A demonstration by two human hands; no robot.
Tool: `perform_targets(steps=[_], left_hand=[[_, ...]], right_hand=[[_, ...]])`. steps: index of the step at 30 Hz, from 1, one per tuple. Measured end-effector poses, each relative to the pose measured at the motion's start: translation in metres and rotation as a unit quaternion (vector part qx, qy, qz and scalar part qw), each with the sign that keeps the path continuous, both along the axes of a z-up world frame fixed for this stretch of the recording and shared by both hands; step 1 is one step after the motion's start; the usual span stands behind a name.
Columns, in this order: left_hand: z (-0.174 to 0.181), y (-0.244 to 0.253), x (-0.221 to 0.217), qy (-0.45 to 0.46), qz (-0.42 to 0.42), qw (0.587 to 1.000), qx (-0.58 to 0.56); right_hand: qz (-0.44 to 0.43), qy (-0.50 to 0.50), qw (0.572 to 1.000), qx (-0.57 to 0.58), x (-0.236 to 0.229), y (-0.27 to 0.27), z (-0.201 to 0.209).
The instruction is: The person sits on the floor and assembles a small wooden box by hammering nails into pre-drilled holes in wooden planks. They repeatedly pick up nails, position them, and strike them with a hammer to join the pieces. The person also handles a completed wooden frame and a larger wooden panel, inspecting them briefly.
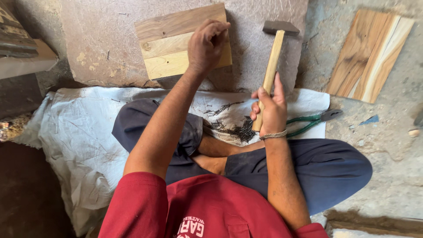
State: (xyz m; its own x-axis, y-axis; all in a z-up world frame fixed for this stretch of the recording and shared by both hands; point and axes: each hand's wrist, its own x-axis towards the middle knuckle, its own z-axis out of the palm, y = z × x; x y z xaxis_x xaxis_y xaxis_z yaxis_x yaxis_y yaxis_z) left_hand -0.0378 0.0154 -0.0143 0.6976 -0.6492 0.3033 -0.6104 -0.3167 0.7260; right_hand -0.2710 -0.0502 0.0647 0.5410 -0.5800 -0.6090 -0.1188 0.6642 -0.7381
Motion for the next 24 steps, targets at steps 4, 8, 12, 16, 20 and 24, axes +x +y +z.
perform_targets(steps=[4,8,12,16,20,24], left_hand=[[-0.009,-0.001,0.002,-0.052,0.006,0.998,-0.024],[-0.023,0.004,0.001,0.056,0.014,0.998,0.019],[-0.032,0.000,0.006,0.043,0.005,0.999,-0.029],[-0.035,0.000,0.007,0.072,0.009,0.997,-0.034],[-0.034,0.000,0.003,0.068,0.012,0.997,-0.037],[-0.034,0.002,0.003,0.087,0.015,0.996,-0.030]], right_hand=[[0.128,0.207,0.946,-0.214,-0.002,0.010,0.021],[0.167,0.063,0.711,-0.680,-0.009,0.017,0.038],[0.195,0.076,0.753,-0.624,-0.001,0.023,0.039],[0.284,0.185,0.749,-0.569,0.008,0.021,0.039],[0.229,0.124,0.737,-0.624,0.000,0.017,0.046],[0.157,0.054,0.727,-0.666,-0.004,0.025,0.043]])
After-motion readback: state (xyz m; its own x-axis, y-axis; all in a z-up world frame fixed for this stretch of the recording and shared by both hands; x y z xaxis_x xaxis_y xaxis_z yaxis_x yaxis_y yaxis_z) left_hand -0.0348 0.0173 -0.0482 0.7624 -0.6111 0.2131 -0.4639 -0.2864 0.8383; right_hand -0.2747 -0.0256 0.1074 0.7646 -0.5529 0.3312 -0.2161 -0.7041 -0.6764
